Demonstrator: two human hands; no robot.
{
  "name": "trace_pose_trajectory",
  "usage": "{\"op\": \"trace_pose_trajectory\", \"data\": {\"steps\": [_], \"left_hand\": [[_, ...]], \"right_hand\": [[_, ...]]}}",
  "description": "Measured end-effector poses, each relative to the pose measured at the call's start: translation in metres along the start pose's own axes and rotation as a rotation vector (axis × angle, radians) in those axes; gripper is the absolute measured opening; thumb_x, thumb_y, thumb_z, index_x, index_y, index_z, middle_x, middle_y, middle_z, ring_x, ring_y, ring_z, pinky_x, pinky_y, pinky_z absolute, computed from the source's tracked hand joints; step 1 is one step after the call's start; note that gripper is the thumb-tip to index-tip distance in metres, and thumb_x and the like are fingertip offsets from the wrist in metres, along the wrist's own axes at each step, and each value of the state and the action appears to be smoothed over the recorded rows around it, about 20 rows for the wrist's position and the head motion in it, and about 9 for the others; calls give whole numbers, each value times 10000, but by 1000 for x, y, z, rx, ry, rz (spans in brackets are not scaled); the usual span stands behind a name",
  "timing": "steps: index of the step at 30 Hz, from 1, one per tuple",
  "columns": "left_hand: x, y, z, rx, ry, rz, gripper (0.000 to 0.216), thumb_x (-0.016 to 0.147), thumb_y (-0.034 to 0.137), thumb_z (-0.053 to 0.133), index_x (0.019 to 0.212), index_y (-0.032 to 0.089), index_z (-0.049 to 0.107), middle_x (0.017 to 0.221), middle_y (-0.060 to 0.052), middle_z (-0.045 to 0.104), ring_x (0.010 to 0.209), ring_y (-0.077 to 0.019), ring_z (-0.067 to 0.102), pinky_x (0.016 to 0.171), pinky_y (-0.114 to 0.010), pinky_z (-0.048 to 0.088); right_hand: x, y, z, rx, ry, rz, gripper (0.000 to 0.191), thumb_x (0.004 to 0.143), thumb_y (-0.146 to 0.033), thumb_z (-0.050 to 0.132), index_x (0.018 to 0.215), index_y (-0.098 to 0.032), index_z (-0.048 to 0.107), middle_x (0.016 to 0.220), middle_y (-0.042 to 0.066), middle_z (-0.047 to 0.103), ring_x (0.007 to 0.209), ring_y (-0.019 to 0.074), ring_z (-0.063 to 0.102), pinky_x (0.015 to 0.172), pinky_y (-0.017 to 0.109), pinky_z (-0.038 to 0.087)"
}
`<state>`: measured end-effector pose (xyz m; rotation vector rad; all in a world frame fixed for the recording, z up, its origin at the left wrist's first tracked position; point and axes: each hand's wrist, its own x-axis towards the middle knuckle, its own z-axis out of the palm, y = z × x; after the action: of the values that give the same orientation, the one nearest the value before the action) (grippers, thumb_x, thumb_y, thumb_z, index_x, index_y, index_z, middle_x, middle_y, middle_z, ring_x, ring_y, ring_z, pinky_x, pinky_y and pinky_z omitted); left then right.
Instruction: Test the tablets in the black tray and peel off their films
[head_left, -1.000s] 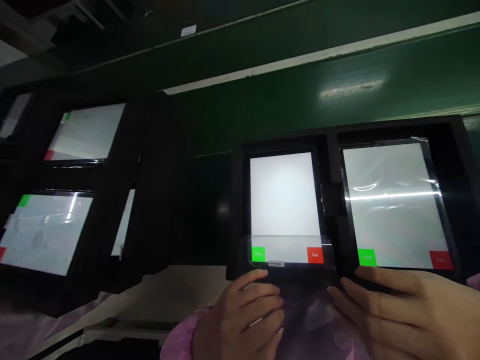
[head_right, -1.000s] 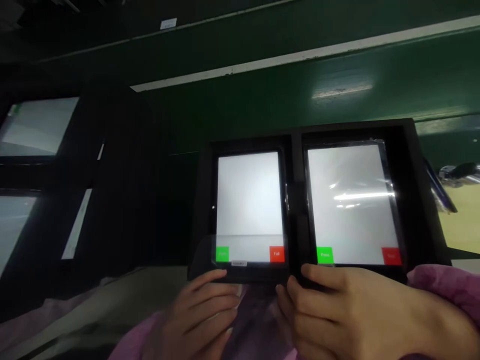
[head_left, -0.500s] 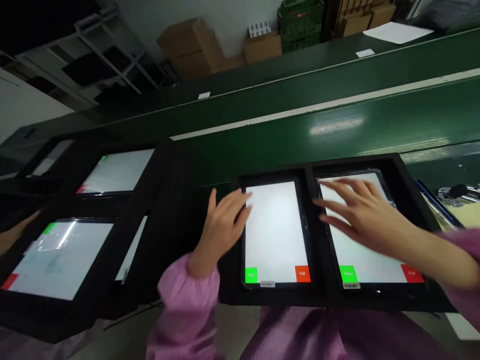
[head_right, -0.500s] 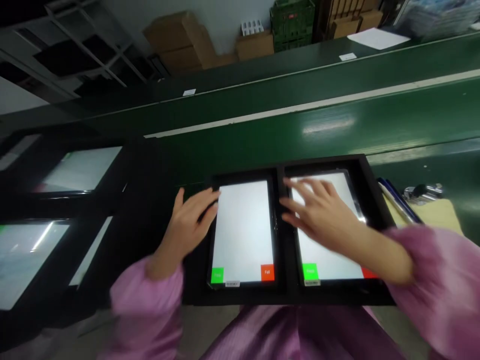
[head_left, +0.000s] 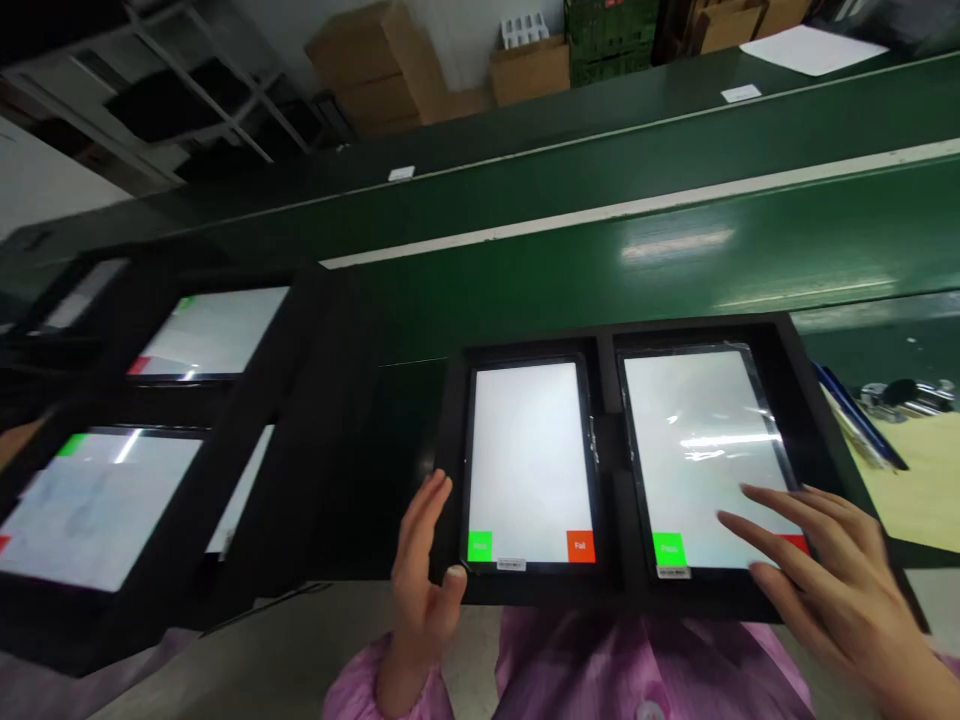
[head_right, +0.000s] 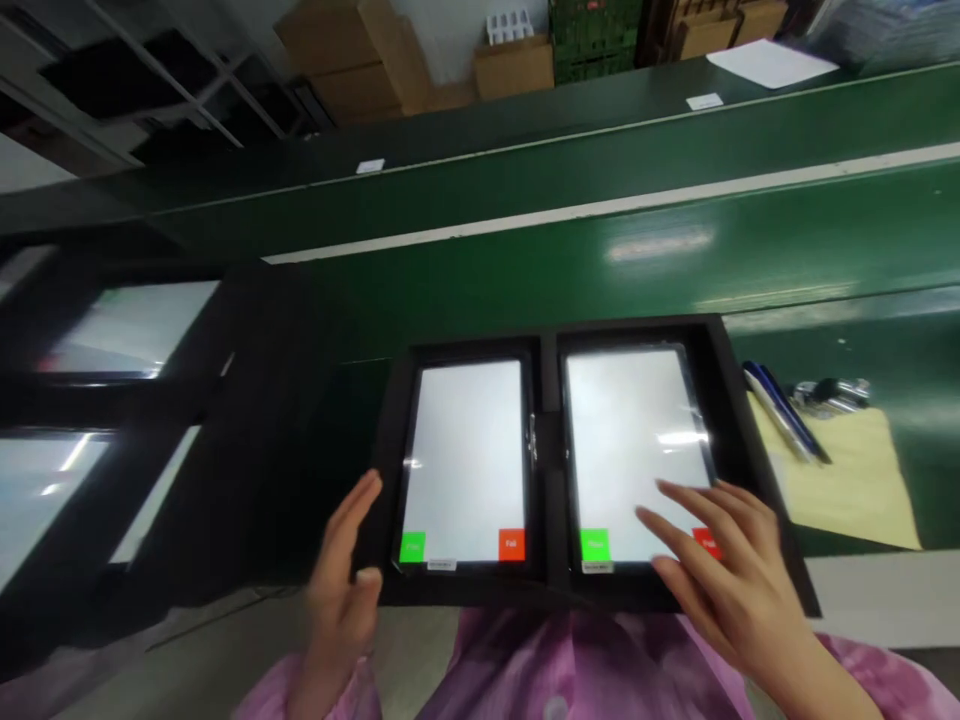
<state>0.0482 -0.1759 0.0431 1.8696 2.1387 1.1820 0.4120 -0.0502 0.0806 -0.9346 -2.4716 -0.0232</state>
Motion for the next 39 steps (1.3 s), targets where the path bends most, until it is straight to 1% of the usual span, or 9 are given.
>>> {"op": "trace_pose_trajectory", "data": {"steps": [4, 8, 11, 14, 19, 22, 26, 31, 39], "left_hand": [[7, 6, 7, -24, -37, 0, 604, 1039, 615, 348, 1541, 297, 459, 1515, -111, 541, 1424, -340, 492, 1131, -517, 474], [12, 10, 1, 148, -176, 138, 527, 1061, 542, 353, 1543, 350, 445, 1514, -89, 524, 1462, -322, 425, 1195, -538, 371], [13, 13, -3, 348, -241, 209, 522, 1061, 546, 340, 1515, 341, 494, 1538, -107, 488, 1464, -347, 390, 1244, -623, 217], [17, 17, -11, 469, -276, 224, 539, 1053, 590, 309, 1474, 359, 553, 1537, -107, 497, 1440, -378, 403, 1235, -689, 150], [82, 32, -23, 317, -167, 272, 565, 1049, 586, 339, 1507, 301, 506, 1449, -108, 595, 1412, -338, 477, 1233, -584, 288], [152, 48, 3, 189, -339, 268, 554, 1063, 558, 293, 1328, 228, 651, 1356, -109, 661, 1323, -293, 567, 1156, -504, 434], [210, 69, 68, 259, -618, 183, 571, 1037, 559, 310, 1269, 196, 685, 1272, -113, 701, 1196, -307, 629, 1087, -525, 493], [205, 64, 115, 370, -490, 368, 655, 1042, 538, 222, 1206, 137, 714, 1087, -172, 707, 1007, -338, 654, 934, -523, 558], [207, 57, 109, 313, -421, 335, 575, 1028, 525, 281, 1106, 187, 740, 1012, -121, 687, 947, -294, 621, 886, -475, 563]], "right_hand": [[14, 4, 1, -30, 32, -57, 208, 1086, -251, 456, 1135, -233, 657, 1164, 96, 693, 1006, 248, 620, 915, 420, 483], [16, 4, 7, -39, 11, -86, 285, 1100, -301, 424, 1278, -223, 634, 1194, 109, 690, 1012, 260, 615, 953, 438, 444], [12, 3, 6, -104, -23, -96, 480, 1112, -336, 359, 1580, -249, 421, 1236, 132, 669, 1022, 301, 602, 943, 478, 417], [12, 10, -8, -123, 5, -100, 614, 1093, -324, 327, 1688, -271, 182, 1248, 162, 631, 996, 352, 592, 911, 530, 410], [58, 46, -26, -15, 91, 16, 584, 1073, -292, 365, 1635, -433, 290, 1258, 127, 619, 1040, 407, 589, 911, 579, 423], [116, 62, -5, 45, -159, -124, 418, 1102, -364, 383, 1370, -202, 659, 1175, 142, 699, 988, 339, 645, 860, 495, 502], [171, 63, 34, -72, -532, 134, 378, 1098, -315, 456, 1226, -82, 726, 1143, 194, 692, 1101, 335, 633, 952, 452, 510], [173, 61, 52, 19, -465, 152, 356, 1105, -350, 491, 1225, -101, 716, 1135, 159, 667, 1115, 269, 592, 964, 379, 487], [170, 69, 53, 109, -412, 147, 438, 1115, -431, 453, 1131, -94, 732, 1037, 135, 660, 1018, 261, 568, 880, 371, 428]]}}
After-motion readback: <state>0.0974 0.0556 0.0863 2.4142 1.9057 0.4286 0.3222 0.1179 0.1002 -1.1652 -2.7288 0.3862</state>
